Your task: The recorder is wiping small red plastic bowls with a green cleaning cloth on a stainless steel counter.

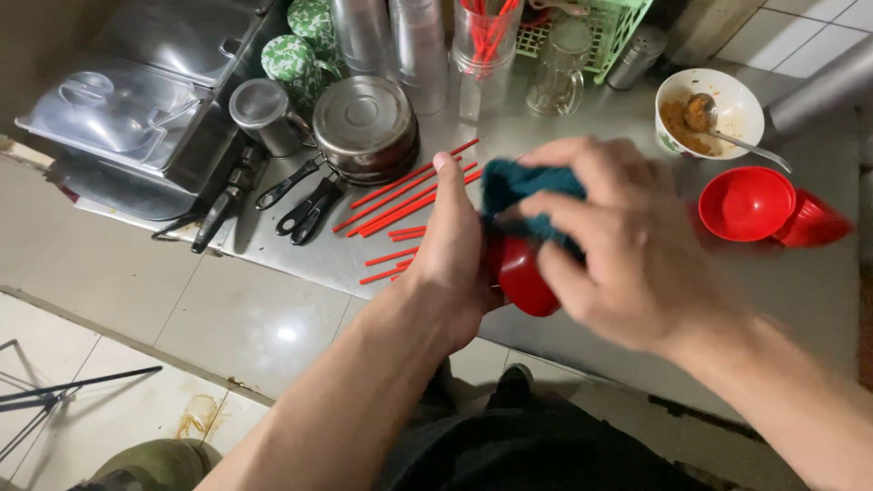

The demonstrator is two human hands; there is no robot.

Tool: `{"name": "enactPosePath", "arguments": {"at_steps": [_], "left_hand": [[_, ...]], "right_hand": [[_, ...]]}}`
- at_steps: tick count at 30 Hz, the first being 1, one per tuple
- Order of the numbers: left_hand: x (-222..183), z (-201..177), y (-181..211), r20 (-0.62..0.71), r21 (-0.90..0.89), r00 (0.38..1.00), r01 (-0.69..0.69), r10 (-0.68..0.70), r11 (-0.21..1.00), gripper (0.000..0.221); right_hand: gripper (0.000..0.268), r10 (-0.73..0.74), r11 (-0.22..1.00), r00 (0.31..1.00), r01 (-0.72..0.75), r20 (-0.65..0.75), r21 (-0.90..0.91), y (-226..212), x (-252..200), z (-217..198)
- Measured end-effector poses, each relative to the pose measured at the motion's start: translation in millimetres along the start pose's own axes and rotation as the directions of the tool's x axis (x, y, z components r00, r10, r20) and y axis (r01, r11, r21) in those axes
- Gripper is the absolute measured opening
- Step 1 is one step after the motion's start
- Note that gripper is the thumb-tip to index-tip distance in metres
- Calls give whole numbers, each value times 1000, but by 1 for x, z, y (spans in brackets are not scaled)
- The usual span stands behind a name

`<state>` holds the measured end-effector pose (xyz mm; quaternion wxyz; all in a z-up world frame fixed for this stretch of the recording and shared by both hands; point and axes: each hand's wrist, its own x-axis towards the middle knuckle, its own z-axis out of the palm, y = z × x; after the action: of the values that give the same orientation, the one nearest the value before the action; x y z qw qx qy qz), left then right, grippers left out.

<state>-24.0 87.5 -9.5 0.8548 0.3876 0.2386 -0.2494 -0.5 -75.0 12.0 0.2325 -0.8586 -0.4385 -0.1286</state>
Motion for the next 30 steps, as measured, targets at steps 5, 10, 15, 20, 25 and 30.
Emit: {"name": "enactPosePath", "arguments": {"at_steps": [5,10,15,20,25,30], "left_hand": [[8,-23,2,4,-161,1000,14,-14,987,95],[39,-56,-13,5,-432,999,-40,47,901,35],[26,-58,11,-138,-520,990,-109,43,847,38],[10,-67,22,108,-182,994,29,-9,983,42],[8,-64,21,47,98,992,110,-115,989,36],[3,-82,42,77,-141,994,-61,72,988,44]], "right_hand": [[24,-23,997,998,18,-60,-79,-18,0,25],[36,32,994,997,-40,-72,-98,-41,-5,38],[31,475,858,860,-403,-189,319,-3,-19,79],[24,780,121,538,-630,318,767,37,12,80],[23,654,391,583,-806,482,444,26,51,69],[26,753,177,501,-778,426,603,1,41,69]]}}
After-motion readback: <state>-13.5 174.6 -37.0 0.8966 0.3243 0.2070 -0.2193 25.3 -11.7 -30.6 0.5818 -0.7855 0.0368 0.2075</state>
